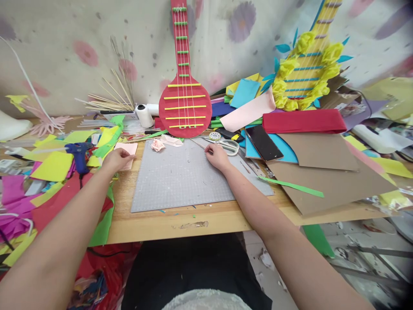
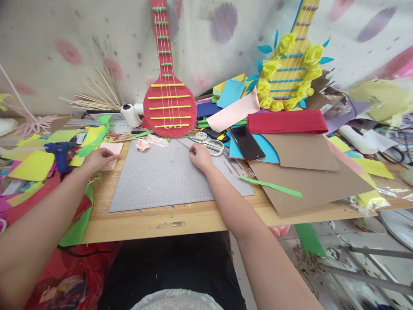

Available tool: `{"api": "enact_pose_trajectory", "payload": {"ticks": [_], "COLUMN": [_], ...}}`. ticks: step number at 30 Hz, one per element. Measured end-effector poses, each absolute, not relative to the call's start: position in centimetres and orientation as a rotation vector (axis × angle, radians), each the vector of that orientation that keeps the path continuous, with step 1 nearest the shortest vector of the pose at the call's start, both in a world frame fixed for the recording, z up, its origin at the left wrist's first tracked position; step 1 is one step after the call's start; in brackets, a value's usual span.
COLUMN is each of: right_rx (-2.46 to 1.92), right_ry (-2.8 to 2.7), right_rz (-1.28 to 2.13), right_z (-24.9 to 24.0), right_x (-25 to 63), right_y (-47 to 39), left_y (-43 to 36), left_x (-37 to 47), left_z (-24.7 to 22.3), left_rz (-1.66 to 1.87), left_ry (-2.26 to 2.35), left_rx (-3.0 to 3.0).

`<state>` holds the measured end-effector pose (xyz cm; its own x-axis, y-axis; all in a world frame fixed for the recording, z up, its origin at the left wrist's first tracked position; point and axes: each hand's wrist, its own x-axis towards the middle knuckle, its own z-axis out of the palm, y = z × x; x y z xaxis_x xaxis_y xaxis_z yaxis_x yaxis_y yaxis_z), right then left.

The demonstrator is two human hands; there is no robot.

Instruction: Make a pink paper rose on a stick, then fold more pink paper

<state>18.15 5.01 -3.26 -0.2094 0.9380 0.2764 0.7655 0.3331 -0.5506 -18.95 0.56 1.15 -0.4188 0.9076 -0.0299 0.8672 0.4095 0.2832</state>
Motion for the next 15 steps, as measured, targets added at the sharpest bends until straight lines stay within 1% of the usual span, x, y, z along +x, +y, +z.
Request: {"api": "enact_pose_trajectory", "payload": {"ticks": [7,12,15], "right_rx": [-1.488,-1.482,-1.48], "right_ry": [-2.03,-2.036,-2.024], "right_rz": [0.395,0.378,0.309], "right_z": [-3.56,-3.74,-3.62], "right_x": [18.22,18.26,18.11], "right_y": [5.25,5.3,4.99], "left_y": [0.81,0.71,0.47], "left_x": [-19.78,-19.76,-19.01], "left_z": [0.17,0.55,0.83], "left_rz": [0.462,0.322,0.263], "left_ry": [2.458,2.496,2.511], "left_rx": [1.547,1.587,1.658]}}
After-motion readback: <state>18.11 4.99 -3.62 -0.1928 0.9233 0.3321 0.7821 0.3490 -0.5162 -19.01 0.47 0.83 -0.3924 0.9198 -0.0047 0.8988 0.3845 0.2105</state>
